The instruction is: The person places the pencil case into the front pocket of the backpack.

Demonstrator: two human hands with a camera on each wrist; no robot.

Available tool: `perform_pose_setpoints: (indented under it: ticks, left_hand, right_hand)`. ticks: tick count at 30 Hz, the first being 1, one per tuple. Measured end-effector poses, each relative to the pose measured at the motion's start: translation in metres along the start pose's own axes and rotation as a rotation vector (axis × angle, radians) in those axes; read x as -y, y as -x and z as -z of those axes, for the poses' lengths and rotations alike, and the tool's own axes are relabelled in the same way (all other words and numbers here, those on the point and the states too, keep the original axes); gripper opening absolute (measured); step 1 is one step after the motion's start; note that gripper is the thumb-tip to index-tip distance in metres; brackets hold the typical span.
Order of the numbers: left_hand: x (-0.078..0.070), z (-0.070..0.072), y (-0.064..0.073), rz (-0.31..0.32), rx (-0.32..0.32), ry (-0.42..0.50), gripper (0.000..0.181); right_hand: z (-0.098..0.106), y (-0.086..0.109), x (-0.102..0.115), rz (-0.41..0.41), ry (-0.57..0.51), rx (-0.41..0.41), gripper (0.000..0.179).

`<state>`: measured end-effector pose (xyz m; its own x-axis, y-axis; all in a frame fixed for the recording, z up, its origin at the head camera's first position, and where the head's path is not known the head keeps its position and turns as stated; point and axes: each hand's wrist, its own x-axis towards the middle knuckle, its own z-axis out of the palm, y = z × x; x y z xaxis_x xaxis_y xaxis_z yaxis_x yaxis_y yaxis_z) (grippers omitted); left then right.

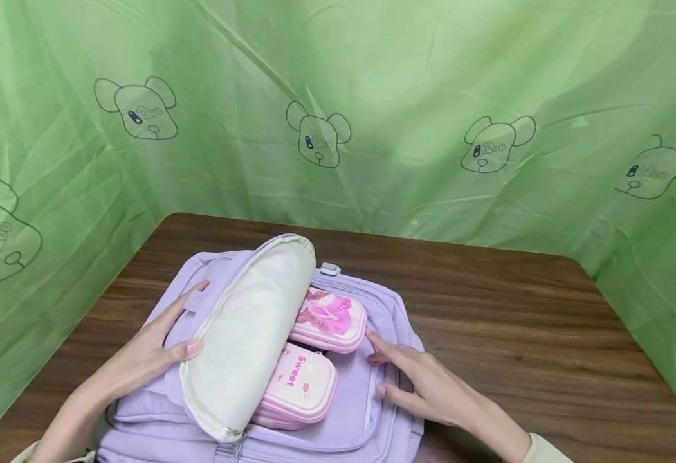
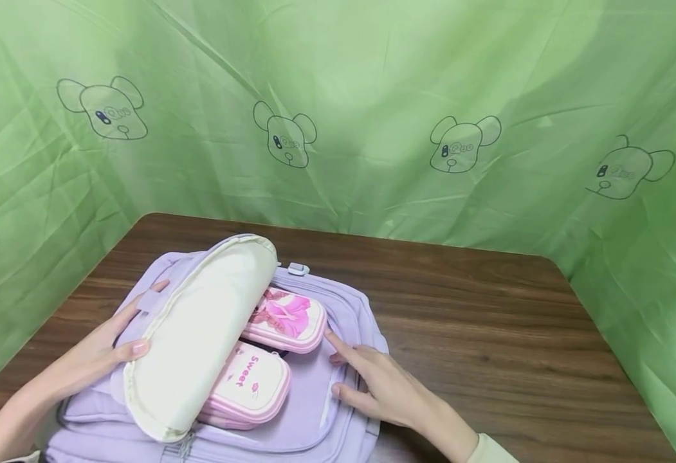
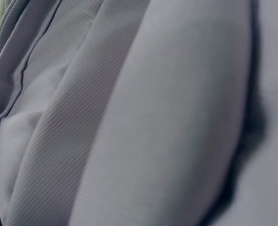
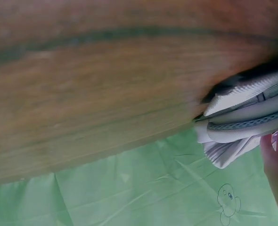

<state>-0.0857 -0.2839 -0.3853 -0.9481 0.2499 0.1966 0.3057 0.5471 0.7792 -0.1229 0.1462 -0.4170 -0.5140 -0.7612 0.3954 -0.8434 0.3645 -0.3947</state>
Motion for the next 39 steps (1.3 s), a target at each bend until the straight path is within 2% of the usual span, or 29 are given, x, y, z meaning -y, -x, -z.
perform_pose_setpoints:
  ticks: [10, 16, 20, 27, 39]
  left_hand:
    - [0.001, 0.002, 0.000, -0.010, 0.007, 0.003, 0.078]
    - [-0.003, 0.002, 0.005, 0.007, 0.009, 0.022, 0.080]
    - [-0.007, 0.003, 0.007, 0.001, 0.012, 0.026, 0.083]
    - [-0.011, 0.002, 0.007, 0.019, 0.003, 0.031, 0.083]
    - [-0.010, 0.001, 0.001, 0.039, -0.001, -0.008, 0.082]
  right_hand:
    - [-0.001, -0.006, 0.003, -0.019, 0.124, 0.026, 0.083]
    - [-0.004, -0.016, 0.011, 0.005, 0.292, 0.034, 0.081]
    - [-0.009, -0.021, 0.020, 0.019, 0.374, 0.023, 0.086]
    - [-0.015, -0.024, 0.028, -0.027, 0.422, 0.017, 0.096]
    - [-0.017, -0.023, 0.023, -0.021, 0.452, 0.019, 0.099]
